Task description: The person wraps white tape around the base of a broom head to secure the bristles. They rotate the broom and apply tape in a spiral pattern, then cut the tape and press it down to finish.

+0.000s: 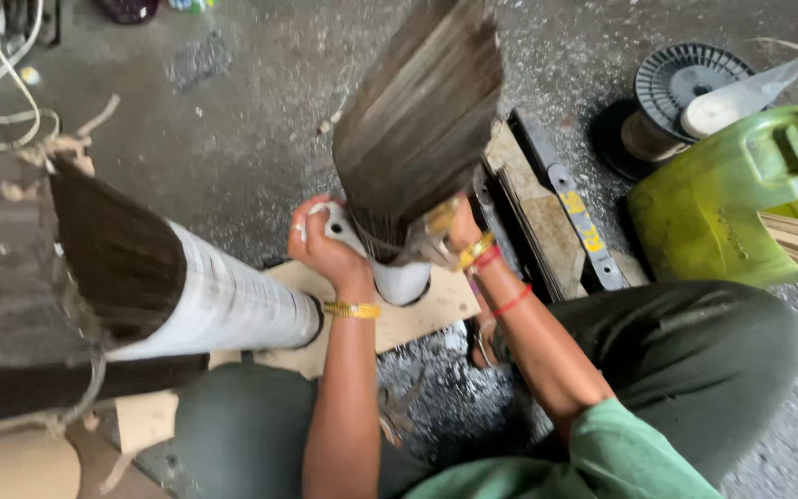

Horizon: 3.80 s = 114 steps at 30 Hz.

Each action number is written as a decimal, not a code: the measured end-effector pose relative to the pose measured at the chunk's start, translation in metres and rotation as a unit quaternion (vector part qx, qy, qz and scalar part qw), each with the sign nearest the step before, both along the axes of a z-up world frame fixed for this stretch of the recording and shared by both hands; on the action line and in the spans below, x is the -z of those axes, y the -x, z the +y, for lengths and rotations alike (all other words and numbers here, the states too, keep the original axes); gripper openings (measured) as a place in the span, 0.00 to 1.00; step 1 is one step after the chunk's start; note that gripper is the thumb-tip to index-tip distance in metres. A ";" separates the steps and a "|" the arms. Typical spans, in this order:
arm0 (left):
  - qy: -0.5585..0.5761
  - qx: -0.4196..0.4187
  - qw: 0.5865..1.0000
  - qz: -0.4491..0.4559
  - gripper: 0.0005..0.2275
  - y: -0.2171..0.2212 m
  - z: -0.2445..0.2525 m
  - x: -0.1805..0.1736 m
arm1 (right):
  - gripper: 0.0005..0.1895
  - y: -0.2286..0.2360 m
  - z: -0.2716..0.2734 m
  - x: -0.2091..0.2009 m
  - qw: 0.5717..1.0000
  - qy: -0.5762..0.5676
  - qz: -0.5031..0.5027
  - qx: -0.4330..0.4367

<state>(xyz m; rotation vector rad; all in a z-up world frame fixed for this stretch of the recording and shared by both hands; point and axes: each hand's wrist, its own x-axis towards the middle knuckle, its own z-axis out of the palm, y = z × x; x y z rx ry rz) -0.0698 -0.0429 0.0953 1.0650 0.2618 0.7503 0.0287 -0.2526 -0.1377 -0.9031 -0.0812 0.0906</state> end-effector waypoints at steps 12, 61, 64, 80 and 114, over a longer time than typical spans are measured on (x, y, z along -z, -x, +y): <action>0.245 0.205 0.944 0.082 0.09 -0.036 0.031 0.024 | 0.25 0.009 -0.030 -0.016 0.905 0.365 -0.209 0.065; 0.016 0.505 0.832 0.231 0.13 0.103 -0.019 0.039 | 0.13 0.229 -0.041 -0.342 0.987 -0.124 -0.101 0.014; 0.017 0.504 0.833 0.229 0.14 0.107 -0.023 0.033 | 0.15 0.217 -0.049 -0.345 0.985 -0.139 -0.099 0.001; -0.021 0.478 0.851 0.215 0.13 0.110 -0.022 0.034 | 0.16 0.219 -0.021 -0.358 0.957 -0.254 -0.130 -0.048; -0.006 0.468 0.866 0.175 0.10 0.102 -0.026 0.056 | 0.12 0.225 0.013 -0.303 0.936 0.303 -0.158 -0.082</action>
